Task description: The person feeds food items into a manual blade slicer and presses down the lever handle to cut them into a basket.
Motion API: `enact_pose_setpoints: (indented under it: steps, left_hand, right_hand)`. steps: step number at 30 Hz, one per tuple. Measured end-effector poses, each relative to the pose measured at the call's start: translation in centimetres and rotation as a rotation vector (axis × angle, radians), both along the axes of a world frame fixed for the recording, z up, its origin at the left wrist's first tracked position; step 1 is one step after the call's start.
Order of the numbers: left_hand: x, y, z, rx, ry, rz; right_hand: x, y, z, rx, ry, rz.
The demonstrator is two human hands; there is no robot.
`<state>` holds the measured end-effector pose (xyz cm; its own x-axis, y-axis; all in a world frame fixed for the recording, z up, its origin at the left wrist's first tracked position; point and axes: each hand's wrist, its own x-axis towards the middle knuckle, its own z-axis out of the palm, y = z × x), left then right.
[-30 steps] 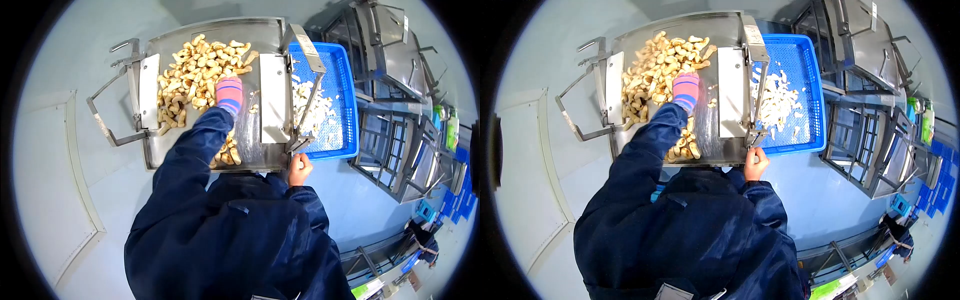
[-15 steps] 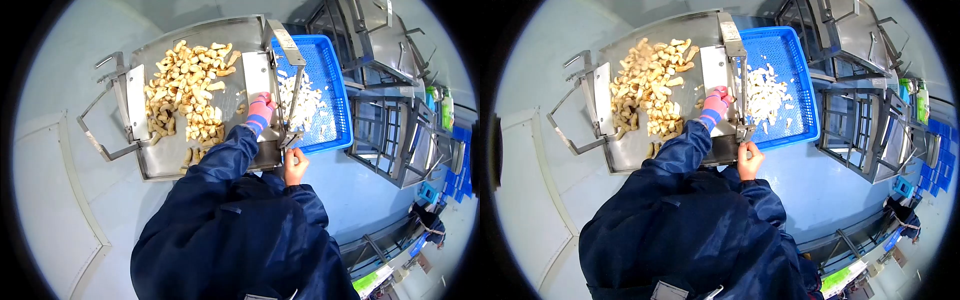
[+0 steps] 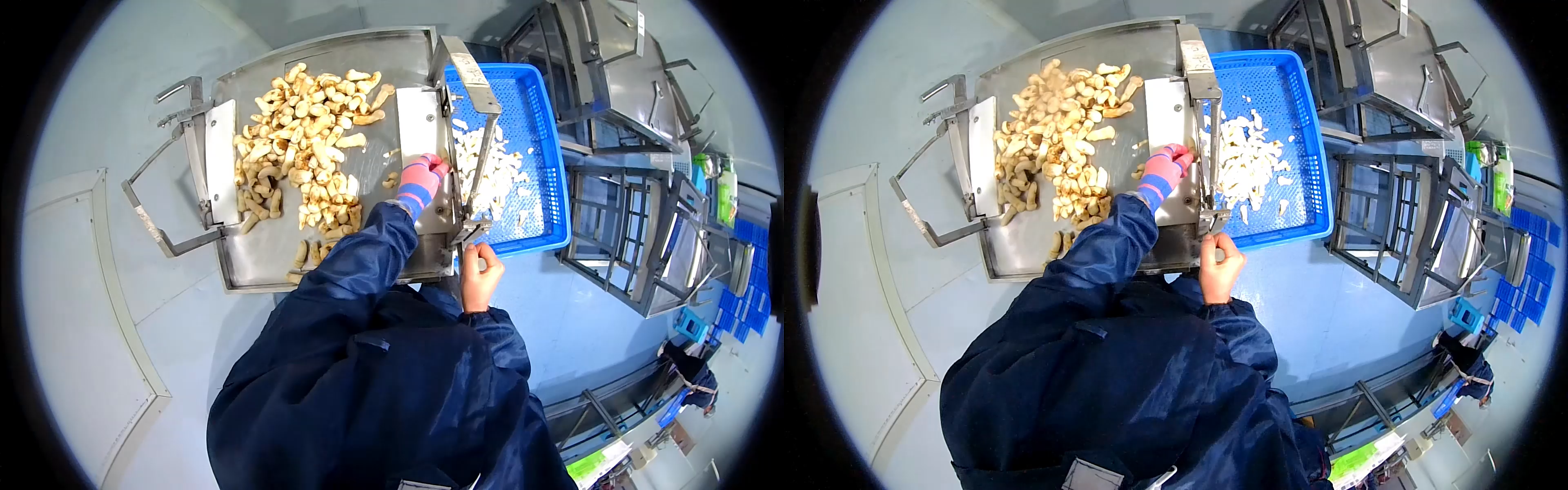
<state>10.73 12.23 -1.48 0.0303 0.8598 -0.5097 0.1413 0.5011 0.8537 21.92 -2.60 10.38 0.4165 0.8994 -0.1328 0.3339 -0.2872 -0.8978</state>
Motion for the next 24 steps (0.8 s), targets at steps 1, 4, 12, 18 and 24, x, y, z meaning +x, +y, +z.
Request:
enact_pose_setpoints:
  steps: [1, 4, 12, 18, 24]
  left_hand:
    - [0.1, -0.2, -0.2, 0.056, 0.024, -0.008]
    - [0.3, -1.4, 1.7, 0.219, 0.199, -0.065]
    - [0.6, -2.7, 0.3, 0.303, 0.297, -0.069]
    - [0.6, -2.7, -2.0, 0.332, 0.199, -0.072]
    - [0.1, -1.1, -1.2, 0.334, 0.127, -0.116]
  right_hand:
    - [0.0, 0.0, 0.0, 0.0, 0.0, 0.003]
    - [0.0, 0.0, -0.4, -0.039, 0.116, -0.037]
    - [0.2, -2.0, -5.2, 0.047, -0.003, -0.025]
    - [-0.6, -0.1, 0.3, -0.009, 0.104, -0.073]
    - [0.8, -2.0, -5.7, 0.028, 0.057, -0.029]
